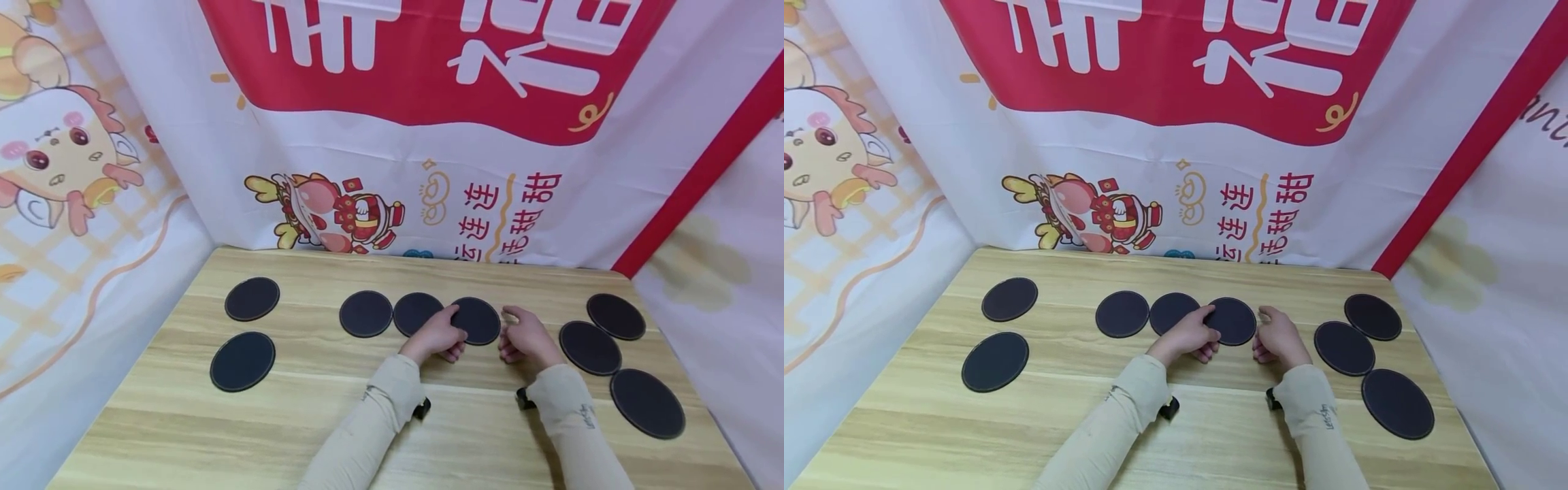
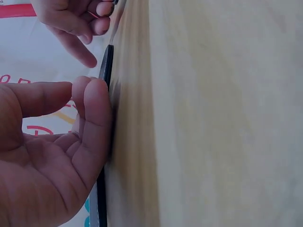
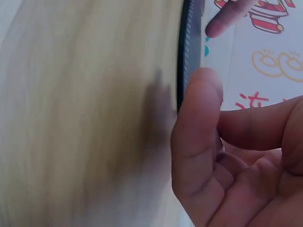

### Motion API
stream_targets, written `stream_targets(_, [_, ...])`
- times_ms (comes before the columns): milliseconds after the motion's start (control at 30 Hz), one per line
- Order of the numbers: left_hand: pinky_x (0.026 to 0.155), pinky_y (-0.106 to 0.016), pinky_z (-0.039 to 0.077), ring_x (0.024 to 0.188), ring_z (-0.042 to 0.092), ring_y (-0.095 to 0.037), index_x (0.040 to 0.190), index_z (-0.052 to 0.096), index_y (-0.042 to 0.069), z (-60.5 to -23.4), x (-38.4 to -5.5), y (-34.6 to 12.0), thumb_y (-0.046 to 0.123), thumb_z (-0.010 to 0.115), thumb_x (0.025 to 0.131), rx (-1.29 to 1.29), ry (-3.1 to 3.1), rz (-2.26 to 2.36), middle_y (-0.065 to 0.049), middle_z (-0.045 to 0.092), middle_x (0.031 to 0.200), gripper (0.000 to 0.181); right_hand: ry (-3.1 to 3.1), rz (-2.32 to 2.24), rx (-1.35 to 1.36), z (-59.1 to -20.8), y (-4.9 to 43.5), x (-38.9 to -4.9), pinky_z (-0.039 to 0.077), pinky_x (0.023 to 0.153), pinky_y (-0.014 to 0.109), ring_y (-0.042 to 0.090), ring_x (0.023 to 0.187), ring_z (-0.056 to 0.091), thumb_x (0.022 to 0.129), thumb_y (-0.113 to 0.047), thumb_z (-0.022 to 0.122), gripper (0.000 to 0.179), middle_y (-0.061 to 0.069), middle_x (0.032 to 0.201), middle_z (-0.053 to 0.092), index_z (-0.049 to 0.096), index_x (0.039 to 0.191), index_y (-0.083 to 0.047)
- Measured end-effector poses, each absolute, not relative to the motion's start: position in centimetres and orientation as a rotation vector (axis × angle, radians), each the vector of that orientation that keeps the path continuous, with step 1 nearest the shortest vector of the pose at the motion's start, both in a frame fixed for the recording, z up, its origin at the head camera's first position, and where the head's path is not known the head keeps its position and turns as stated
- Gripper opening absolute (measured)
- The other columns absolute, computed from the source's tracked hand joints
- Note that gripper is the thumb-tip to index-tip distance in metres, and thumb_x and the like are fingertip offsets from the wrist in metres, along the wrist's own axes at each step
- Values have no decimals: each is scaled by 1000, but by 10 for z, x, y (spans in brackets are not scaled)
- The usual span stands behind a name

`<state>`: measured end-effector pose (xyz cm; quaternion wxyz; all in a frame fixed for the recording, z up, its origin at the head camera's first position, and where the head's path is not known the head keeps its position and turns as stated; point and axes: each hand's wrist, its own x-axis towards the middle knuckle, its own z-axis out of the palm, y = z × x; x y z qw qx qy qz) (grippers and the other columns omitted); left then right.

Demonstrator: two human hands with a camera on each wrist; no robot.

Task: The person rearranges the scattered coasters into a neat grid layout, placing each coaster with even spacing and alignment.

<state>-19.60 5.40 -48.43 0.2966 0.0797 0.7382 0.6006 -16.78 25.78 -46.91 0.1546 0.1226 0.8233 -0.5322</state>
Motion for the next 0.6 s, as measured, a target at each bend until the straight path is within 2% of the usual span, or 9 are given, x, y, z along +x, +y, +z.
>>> stream_targets(167, [47, -31, 54, 49, 56, -16, 162, 20, 8, -478, -191, 62, 5, 56, 101, 288, 1925, 1590, -15, 65, 70, 70, 2478, -1489, 323, -458, 279, -156, 58, 55, 40, 24, 57, 65, 102, -1, 42, 53, 20, 73, 65, 29, 152, 10])
stream_targets(400, [49, -31, 54, 51, 56, -17, 160, 25, 7, -470, -186, 79, 6, 56, 102, 365, 1936, 1567, -18, 67, 76, 66, 2700, -1267, 440, -448, 339, -137, 58, 57, 40, 24, 63, 66, 102, -15, 49, 50, 23, 88, 66, 39, 143, 12])
stream_targets(500, [50, -31, 55, 51, 56, -17, 160, 27, 8, -470, -184, 86, 7, 58, 101, 363, 1951, 1549, -18, 69, 79, 66, 2787, -1084, 519, -446, 366, -127, 56, 56, 37, 23, 61, 65, 102, -21, 50, 48, 19, 84, 65, 43, 134, 14])
stream_targets(600, [51, -32, 56, 52, 57, -18, 160, 28, 8, -471, -181, 95, 6, 59, 100, 376, 1953, 1549, -19, 69, 80, 67, 2826, -920, 571, -447, 386, -118, 53, 54, 36, 23, 56, 62, 101, -25, 49, 48, 16, 72, 62, 41, 125, 17])
